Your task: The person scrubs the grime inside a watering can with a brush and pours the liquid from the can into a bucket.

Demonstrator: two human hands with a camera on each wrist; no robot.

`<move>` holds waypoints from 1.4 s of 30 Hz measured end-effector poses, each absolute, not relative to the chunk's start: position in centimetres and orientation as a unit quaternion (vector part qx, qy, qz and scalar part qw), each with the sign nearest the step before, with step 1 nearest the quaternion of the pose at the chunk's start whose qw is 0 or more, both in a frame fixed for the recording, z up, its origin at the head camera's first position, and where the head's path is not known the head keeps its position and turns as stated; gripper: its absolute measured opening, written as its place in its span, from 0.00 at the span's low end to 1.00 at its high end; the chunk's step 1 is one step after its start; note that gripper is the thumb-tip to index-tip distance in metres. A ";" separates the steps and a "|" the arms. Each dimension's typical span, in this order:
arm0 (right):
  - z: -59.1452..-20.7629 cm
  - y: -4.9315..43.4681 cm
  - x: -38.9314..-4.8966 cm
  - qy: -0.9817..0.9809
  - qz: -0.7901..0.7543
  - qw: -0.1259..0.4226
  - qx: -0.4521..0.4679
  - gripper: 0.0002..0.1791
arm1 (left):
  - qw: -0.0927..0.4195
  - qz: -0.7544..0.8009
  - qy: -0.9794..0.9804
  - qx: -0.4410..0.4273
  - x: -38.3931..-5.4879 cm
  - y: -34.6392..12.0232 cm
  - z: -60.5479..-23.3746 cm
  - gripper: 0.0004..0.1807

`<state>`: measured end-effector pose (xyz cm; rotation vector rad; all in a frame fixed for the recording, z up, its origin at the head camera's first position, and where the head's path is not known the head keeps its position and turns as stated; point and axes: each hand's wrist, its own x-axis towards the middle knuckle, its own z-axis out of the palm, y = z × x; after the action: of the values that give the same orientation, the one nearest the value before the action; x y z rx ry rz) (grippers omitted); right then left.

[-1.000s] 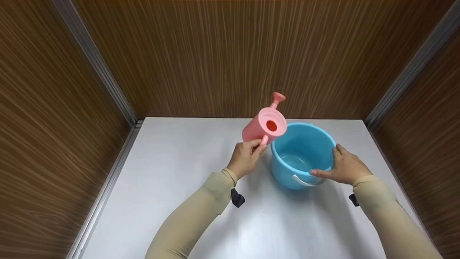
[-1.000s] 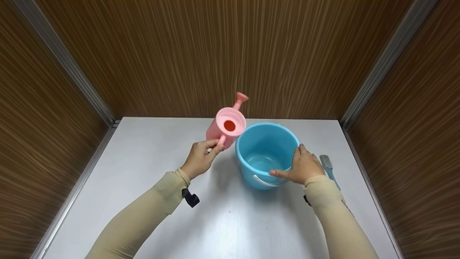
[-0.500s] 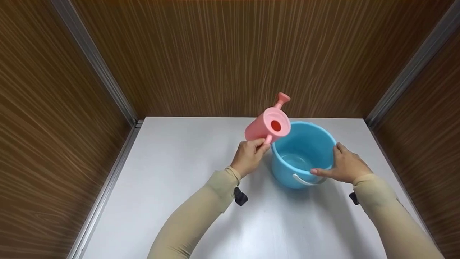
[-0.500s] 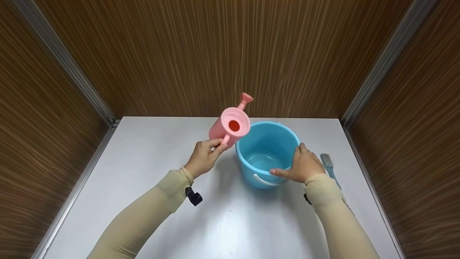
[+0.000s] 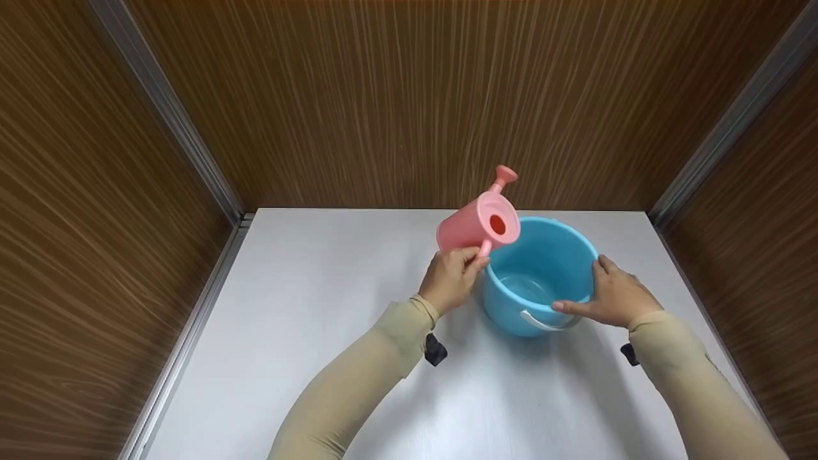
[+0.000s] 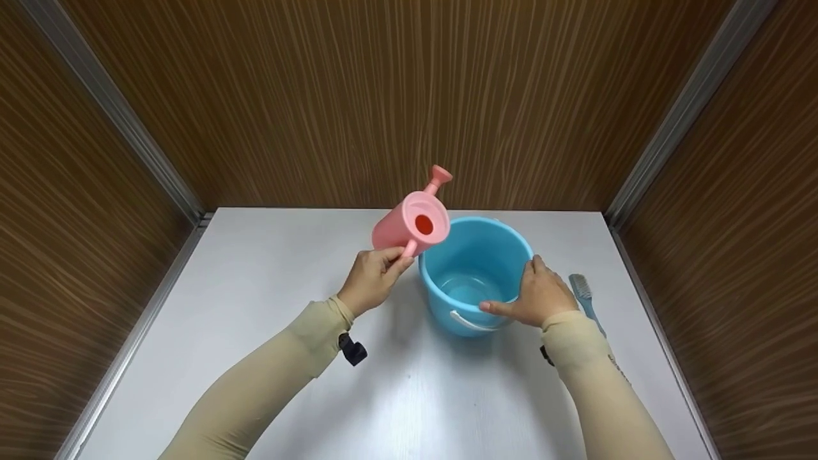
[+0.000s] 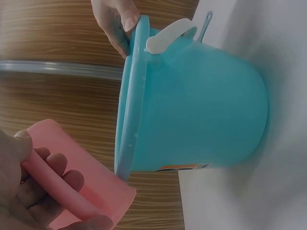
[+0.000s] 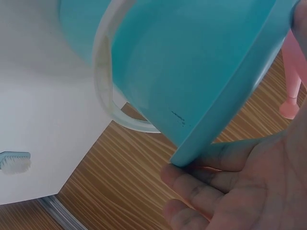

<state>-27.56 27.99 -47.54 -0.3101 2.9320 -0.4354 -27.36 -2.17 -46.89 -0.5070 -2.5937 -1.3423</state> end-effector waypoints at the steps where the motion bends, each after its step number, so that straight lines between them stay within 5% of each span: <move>1: -47.6 28.0 -27.6 0.981 -0.144 0.077 -0.106 0.74 | 0.091 -0.446 -0.873 -0.172 -27.4 -2.1 -46.9 0.14; 42: -47.8 28.7 -28.0 0.979 -0.150 0.092 -0.097 0.73 | 0.114 -0.286 -0.930 -0.199 -28.4 1.2 -47.7 0.15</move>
<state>-28.00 28.67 -47.84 -0.2888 2.9084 -0.4466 -28.35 1.15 -47.73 -0.5822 -2.7278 -0.8377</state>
